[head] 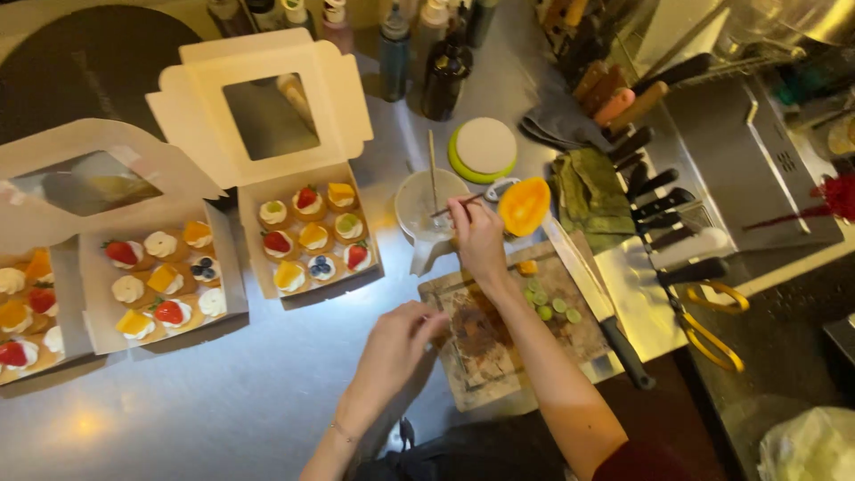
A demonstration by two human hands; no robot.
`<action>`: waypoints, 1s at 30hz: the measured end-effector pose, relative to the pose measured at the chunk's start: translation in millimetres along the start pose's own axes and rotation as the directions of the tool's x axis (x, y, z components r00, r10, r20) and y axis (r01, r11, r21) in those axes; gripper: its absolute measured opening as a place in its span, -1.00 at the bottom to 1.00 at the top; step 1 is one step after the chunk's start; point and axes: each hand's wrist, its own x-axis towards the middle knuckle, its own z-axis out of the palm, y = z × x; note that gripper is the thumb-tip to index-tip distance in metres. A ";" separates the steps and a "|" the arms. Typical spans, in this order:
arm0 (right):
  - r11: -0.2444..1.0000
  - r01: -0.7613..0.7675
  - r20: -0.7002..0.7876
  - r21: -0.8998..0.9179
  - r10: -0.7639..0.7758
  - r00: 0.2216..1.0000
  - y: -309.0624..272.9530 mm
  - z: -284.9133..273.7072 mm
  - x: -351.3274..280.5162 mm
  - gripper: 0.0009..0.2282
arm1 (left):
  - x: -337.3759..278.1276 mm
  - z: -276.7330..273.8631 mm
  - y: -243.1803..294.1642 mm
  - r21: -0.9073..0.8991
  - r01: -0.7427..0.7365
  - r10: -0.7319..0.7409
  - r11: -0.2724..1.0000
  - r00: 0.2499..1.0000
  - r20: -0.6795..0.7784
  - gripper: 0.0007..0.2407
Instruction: Preparing fruit and decorating cupcakes with fruit toppings.
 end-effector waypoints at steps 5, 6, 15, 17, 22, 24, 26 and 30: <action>0.906 -0.200 -0.050 0.374 0.235 0.971 18.8 -74.2 19.6 -0.76 | -9.8 105.2 -1.4 0.192 -0.053 -0.041 0.980 0.888 0.458 -0.78; 0.905 -0.202 -0.052 0.375 0.239 0.970 21.9 -103.6 19.2 -0.76 | -4.4 110.2 4.8 0.194 -0.055 -0.042 0.979 0.886 0.462 -0.78; 0.840 -0.304 -0.314 0.450 0.467 0.827 54.3 -232.9 -59.3 -0.69 | 14.9 147.6 2.1 0.377 -0.172 -0.054 0.910 0.854 0.518 -0.85; 0.857 -0.268 -0.300 0.439 0.421 0.856 53.4 -230.5 -77.4 -0.67 | 9.9 147.7 1.6 0.292 -0.107 -0.061 0.950 0.857 0.512 -0.89; 0.861 -0.196 -0.220 0.470 0.329 0.918 42.3 -218.0 -79.2 -0.63 | 2.4 126.5 18.9 -0.439 0.435 -0.307 0.786 0.891 0.334 -0.78; 0.864 -0.161 -0.182 0.477 0.277 0.944 31.7 -212.0 -73.4 -0.61 | 3.5 112.6 28.1 -0.652 0.489 -0.365 0.580 0.871 0.329 -0.75; 0.846 -0.117 -0.139 0.519 0.219 0.966 21.9 -203.3 -69.3 -0.63 | 5.6 92.2 37.3 -0.718 0.455 -0.392 0.527 0.879 0.270 -0.72; 0.822 -0.051 -0.096 0.567 0.128 0.987 -0.7 -190.3 -53.3 -0.63 | 7.1 63.1 54.9 -0.705 0.399 -0.378 0.587 0.905 0.197 -0.74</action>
